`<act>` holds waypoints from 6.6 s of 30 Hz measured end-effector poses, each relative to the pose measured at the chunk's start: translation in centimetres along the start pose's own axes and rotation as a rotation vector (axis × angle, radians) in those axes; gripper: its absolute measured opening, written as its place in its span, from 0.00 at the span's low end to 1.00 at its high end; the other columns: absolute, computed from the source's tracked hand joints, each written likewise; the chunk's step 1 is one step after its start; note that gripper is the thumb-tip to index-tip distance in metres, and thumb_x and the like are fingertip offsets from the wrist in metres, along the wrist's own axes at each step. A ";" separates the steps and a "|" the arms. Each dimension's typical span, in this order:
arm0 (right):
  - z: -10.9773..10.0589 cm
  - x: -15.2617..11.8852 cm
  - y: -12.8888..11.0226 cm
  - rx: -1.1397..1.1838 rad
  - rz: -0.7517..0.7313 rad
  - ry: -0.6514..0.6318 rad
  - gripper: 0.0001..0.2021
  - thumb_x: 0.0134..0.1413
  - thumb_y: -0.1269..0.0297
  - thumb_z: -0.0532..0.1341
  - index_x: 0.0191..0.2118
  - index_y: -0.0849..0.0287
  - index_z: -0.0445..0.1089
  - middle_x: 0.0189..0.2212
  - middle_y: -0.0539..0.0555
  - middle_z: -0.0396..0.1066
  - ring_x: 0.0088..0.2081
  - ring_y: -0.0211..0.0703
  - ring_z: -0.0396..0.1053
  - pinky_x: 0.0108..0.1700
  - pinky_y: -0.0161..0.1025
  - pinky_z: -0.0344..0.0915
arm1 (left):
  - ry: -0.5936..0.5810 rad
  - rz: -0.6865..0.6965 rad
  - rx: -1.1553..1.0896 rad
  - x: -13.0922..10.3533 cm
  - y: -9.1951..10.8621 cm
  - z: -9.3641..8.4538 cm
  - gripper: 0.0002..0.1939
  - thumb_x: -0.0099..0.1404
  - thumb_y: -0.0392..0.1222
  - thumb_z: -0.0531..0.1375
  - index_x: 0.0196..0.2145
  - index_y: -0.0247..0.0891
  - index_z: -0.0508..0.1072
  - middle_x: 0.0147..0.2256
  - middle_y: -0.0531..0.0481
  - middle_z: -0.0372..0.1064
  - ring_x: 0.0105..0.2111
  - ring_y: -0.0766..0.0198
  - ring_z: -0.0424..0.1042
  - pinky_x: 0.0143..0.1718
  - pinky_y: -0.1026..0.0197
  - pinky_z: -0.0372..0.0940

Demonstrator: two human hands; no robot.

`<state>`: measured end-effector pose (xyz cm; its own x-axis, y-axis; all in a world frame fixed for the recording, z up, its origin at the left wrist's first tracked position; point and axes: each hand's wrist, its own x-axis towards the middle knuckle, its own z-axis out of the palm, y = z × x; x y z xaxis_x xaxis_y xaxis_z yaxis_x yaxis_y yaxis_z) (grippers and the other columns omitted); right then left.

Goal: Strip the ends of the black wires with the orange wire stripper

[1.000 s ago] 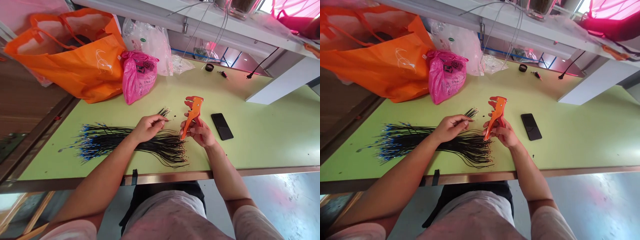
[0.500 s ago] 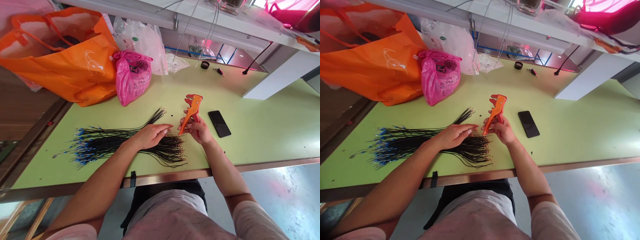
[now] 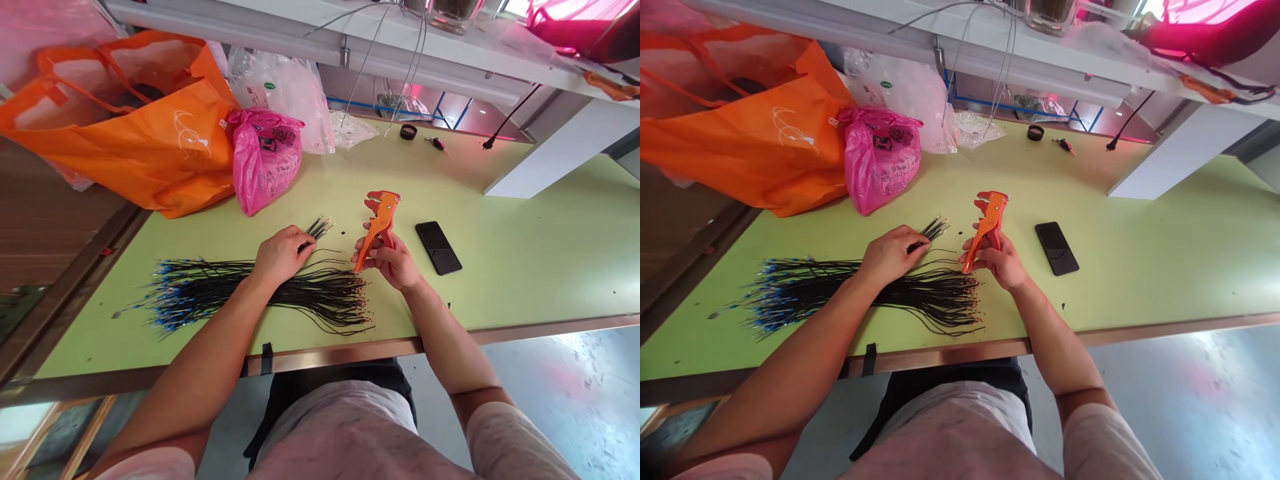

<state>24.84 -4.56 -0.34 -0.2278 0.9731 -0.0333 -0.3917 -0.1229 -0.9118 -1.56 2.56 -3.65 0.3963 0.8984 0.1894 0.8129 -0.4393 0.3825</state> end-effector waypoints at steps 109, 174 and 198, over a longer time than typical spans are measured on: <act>1.9 0.0 1.7 -0.174 -0.129 0.149 0.31 0.50 0.60 0.76 0.57 0.54 0.64 0.40 0.53 0.76 0.41 0.48 0.80 0.28 0.36 0.69 | -0.242 -0.076 -1.036 -0.8 3.6 -0.7 0.25 0.60 0.63 0.69 0.37 0.36 0.76 0.32 0.43 0.81 0.27 0.63 0.75 0.31 0.61 0.70; 1.0 -0.8 -0.2 -0.202 0.132 -0.117 0.23 0.57 0.61 0.72 0.55 0.62 0.69 0.39 0.59 0.79 0.34 0.46 0.80 0.20 0.32 0.53 | 0.199 -0.181 -0.963 -0.2 2.9 -1.9 0.20 0.59 0.57 0.69 0.36 0.36 0.80 0.29 0.49 0.75 0.28 0.65 0.69 0.31 0.63 0.65; 1.8 -0.9 1.1 -0.137 0.210 -0.333 0.21 0.56 0.60 0.75 0.49 0.61 0.67 0.36 0.54 0.79 0.35 0.45 0.81 0.40 0.43 0.78 | 0.176 -0.156 -0.982 -0.3 3.1 -2.3 0.23 0.57 0.61 0.71 0.34 0.37 0.79 0.29 0.49 0.76 0.30 0.63 0.71 0.34 0.61 0.68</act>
<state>23.01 -5.91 -0.59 -0.5746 0.8109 -0.1107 -0.1889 -0.2630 -0.9461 -0.11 0.91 -0.43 0.1823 0.9677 0.1740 0.1078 -0.1956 0.9747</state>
